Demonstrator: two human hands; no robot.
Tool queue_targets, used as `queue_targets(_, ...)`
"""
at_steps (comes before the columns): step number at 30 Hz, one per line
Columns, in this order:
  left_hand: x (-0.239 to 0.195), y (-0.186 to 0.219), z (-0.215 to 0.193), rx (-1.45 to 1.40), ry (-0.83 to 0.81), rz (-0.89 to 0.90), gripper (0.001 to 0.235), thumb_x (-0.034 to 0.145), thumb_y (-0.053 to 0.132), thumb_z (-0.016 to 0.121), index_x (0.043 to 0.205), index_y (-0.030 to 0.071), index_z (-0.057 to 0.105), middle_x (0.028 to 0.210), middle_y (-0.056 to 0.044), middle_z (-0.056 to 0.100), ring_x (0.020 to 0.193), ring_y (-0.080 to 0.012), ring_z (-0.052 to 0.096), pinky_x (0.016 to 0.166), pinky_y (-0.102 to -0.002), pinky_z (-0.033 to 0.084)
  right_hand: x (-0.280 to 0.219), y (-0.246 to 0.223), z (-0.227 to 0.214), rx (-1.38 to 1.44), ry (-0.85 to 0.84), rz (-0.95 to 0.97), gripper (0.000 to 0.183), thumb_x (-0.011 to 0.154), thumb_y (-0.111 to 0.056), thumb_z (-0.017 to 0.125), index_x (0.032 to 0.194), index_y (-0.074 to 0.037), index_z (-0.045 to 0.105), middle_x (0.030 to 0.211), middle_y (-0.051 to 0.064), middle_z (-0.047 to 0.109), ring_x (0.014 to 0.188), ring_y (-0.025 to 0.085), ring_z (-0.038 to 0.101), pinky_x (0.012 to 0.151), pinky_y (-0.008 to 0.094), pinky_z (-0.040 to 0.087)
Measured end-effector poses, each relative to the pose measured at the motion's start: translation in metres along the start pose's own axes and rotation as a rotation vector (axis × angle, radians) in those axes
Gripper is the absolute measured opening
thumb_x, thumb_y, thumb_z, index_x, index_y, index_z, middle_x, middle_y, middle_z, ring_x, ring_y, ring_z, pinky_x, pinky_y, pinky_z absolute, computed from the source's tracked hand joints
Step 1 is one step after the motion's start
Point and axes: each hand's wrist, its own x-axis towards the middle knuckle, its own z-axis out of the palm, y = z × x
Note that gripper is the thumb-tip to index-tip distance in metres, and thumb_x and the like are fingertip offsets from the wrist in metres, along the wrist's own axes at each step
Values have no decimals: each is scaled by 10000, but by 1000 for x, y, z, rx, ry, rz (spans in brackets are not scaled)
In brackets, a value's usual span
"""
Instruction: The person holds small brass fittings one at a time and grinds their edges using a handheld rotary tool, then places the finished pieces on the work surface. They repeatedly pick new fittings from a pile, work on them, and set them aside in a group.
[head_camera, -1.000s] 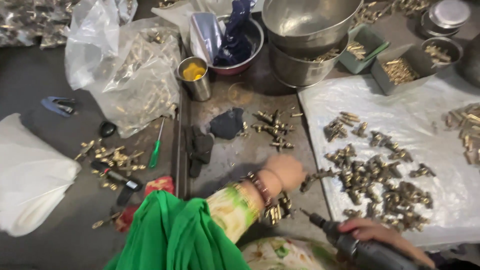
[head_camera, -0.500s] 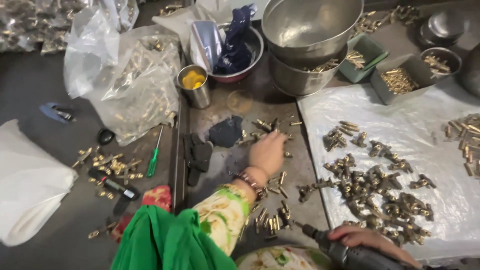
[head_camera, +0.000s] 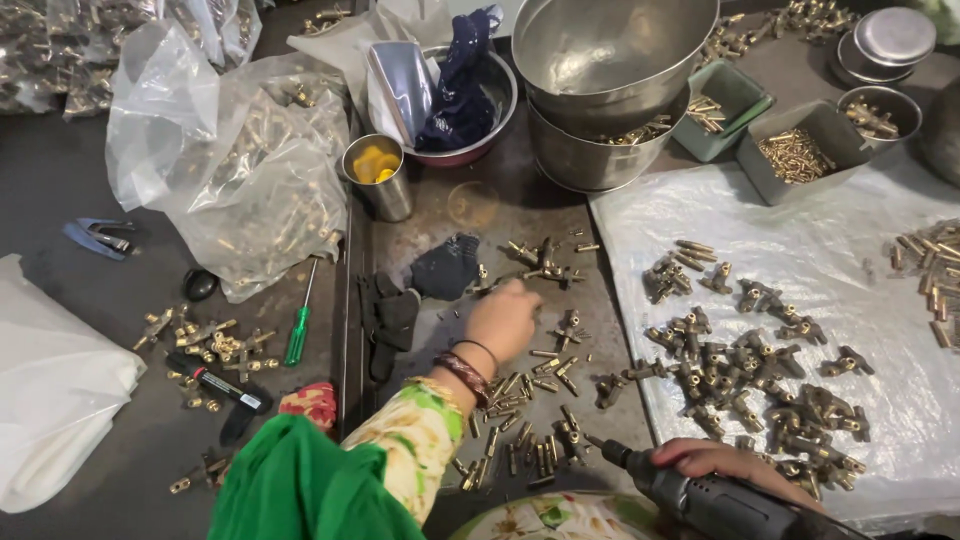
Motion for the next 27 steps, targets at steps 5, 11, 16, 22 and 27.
queue_targets(5, -38, 0, -46, -1388, 15, -402, 197, 883, 80, 635, 1077, 77, 668, 958, -83, 657, 860, -248, 667, 766, -383, 571, -10, 24, -18, 236, 24, 44, 445, 1015, -88, 626, 1438, 21, 544, 1479, 347, 535, 1404, 485, 535, 1126, 574, 460)
queue_targets(11, -78, 57, -108, -2170, 7, -440, 171, 825, 123, 523, 983, 75, 566, 964, -77, 670, 834, -216, 702, 690, -359, 573, 75, -75, 50, 0, 481, 11, 504, 821, 99, 771, 1285, -3, 603, 1342, 283, 617, 1050, 381, 782, 824, 481, 671)
queue_targets(16, -95, 78, -110, -2257, -17, -678, 240, 987, 305, 547, 873, 94, 560, 848, -66, 668, 630, -183, 624, 477, -279, 437, 87, -85, 59, 36, 440, 15, 537, 797, 121, 761, 1286, -1, 576, 1344, 285, 600, 1018, 380, 793, 838, 474, 657)
queue_targets(22, -108, 94, -148, -2127, 128, -793, 231, 1018, 254, 519, 996, 67, 652, 859, -106, 665, 598, -97, 571, 470, -234, 369, 92, -84, 66, 139, 309, -22, 557, 825, 107, 776, 1328, 11, 557, 1369, 309, 557, 1033, 425, 768, 870, 508, 665)
queue_targets(27, -117, 102, -159, -2246, 197, -745, 202, 956, 193, 468, 1087, 96, 588, 845, -87, 691, 391, -84, 366, 331, -244, 246, 94, -92, 78, 287, 332, -66, 542, 871, 22, 782, 1353, 19, 533, 1393, 325, 531, 989, 463, 764, 834, 504, 658)
